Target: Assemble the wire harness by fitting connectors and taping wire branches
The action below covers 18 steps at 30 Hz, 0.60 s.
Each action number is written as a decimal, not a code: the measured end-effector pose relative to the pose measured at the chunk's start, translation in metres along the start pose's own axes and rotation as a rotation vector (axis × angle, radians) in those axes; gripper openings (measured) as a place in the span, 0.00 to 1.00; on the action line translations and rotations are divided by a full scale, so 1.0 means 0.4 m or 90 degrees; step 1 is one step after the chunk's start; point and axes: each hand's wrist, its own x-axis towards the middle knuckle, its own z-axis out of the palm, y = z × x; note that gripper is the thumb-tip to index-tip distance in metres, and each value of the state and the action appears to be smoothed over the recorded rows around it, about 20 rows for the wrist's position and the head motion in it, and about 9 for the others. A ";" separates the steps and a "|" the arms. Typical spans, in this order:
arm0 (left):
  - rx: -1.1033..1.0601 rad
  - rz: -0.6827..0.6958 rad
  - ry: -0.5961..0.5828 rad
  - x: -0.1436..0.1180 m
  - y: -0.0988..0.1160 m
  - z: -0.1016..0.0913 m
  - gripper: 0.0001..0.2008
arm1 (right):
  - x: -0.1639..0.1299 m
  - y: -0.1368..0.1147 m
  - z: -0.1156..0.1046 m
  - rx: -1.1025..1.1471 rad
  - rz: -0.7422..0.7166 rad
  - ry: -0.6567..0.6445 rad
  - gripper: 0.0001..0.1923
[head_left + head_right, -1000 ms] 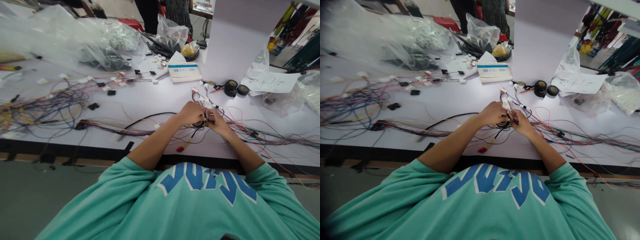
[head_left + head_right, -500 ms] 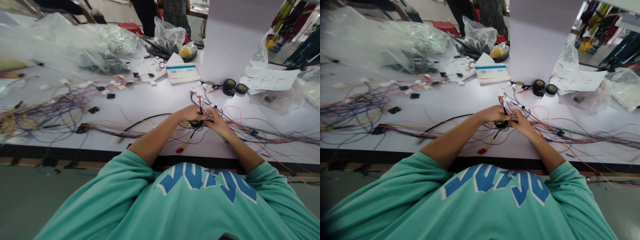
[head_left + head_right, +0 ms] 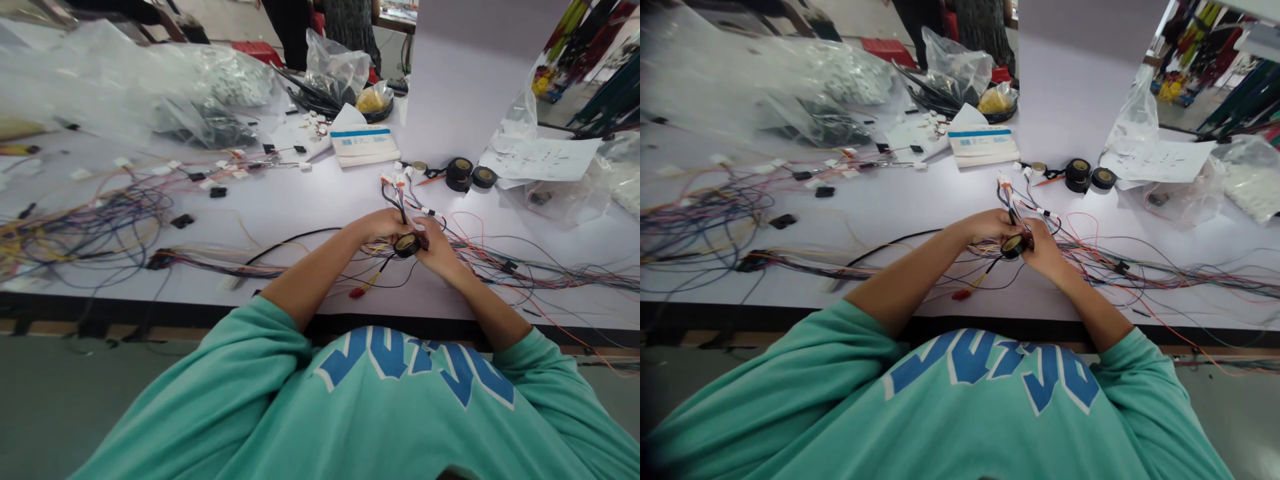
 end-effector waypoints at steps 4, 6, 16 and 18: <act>-0.066 -0.044 0.063 -0.021 -0.007 0.030 0.05 | -0.034 -0.067 -0.043 -0.260 -0.136 -0.058 0.29; -0.093 -0.049 0.096 -0.028 -0.014 0.040 0.07 | -0.046 -0.095 -0.053 -0.370 -0.181 -0.068 0.24; -0.124 -0.003 0.167 -0.064 -0.047 0.081 0.10 | -0.061 -0.087 -0.088 -0.500 -0.296 -0.120 0.13; -0.053 0.025 0.206 -0.076 -0.050 0.093 0.11 | -0.052 -0.083 -0.091 -0.547 -0.245 -0.092 0.13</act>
